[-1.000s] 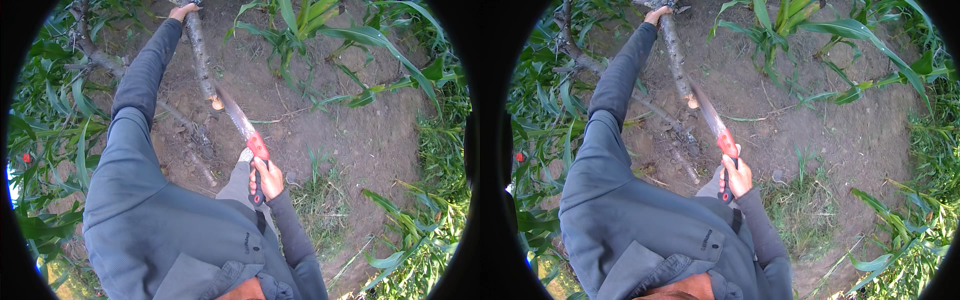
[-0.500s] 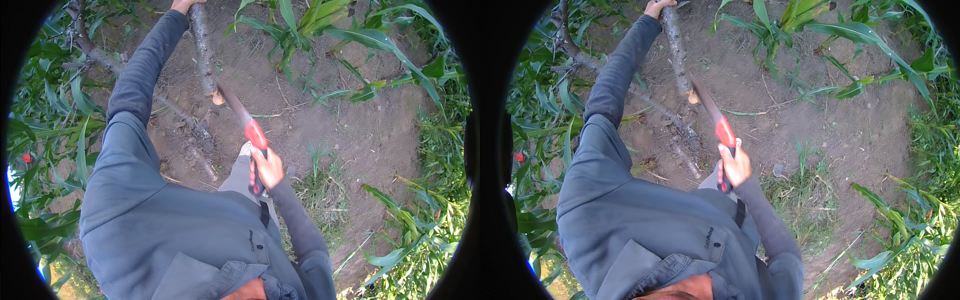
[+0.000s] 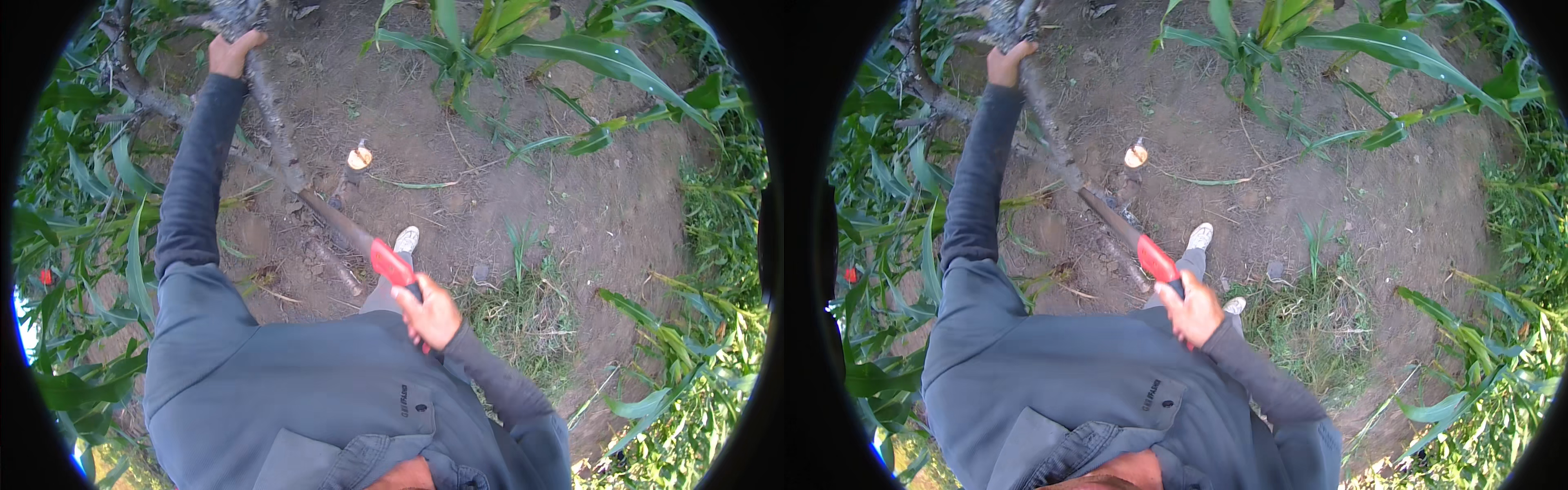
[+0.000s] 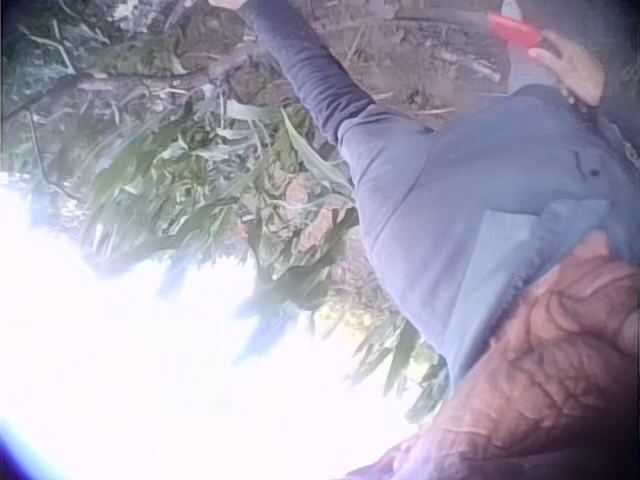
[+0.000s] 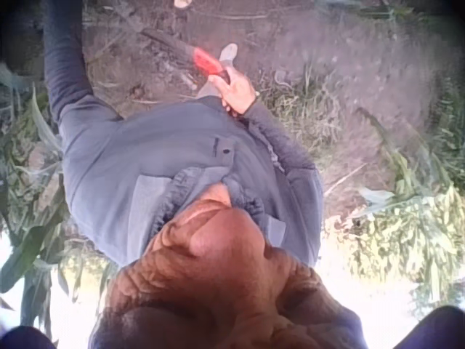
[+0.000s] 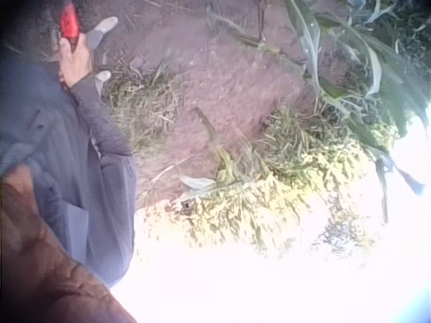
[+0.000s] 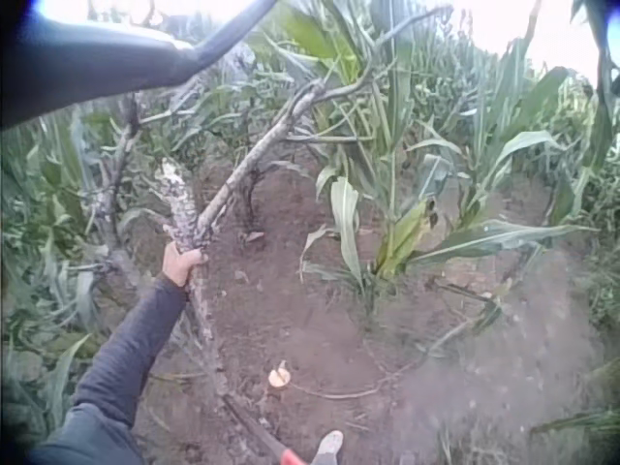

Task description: The person saws off a branch from a small tree using a hand saw, then picks up the severed branch by hand and moves it.

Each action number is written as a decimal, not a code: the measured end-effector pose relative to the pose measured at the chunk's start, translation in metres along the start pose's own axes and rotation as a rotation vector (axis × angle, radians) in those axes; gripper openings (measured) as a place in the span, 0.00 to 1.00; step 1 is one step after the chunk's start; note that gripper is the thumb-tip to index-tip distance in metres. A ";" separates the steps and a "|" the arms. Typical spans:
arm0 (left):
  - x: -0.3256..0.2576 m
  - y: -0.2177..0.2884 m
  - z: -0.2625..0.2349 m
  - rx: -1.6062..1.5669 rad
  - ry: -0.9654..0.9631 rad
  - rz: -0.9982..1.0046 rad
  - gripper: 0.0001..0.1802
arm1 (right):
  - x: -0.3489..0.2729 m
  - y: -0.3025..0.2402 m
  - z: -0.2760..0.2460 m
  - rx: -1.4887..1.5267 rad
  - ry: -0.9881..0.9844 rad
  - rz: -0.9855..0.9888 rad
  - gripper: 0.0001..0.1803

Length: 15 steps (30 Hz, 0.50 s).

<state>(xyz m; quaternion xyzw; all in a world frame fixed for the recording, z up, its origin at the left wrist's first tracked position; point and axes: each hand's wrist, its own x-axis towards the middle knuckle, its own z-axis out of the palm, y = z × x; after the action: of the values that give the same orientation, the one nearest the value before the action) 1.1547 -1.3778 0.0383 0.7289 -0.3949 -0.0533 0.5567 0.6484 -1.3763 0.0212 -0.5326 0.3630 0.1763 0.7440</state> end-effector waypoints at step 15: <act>-0.162 0.097 -0.086 0.504 0.159 0.076 0.27 | -0.188 0.222 -0.028 0.333 0.348 -0.219 0.17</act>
<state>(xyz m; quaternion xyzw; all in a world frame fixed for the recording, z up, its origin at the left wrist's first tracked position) 1.0386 -1.2154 0.0943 0.8310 -0.3779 0.1255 0.3884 0.3672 -1.2967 0.0055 -0.4612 0.4497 -0.0617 0.7624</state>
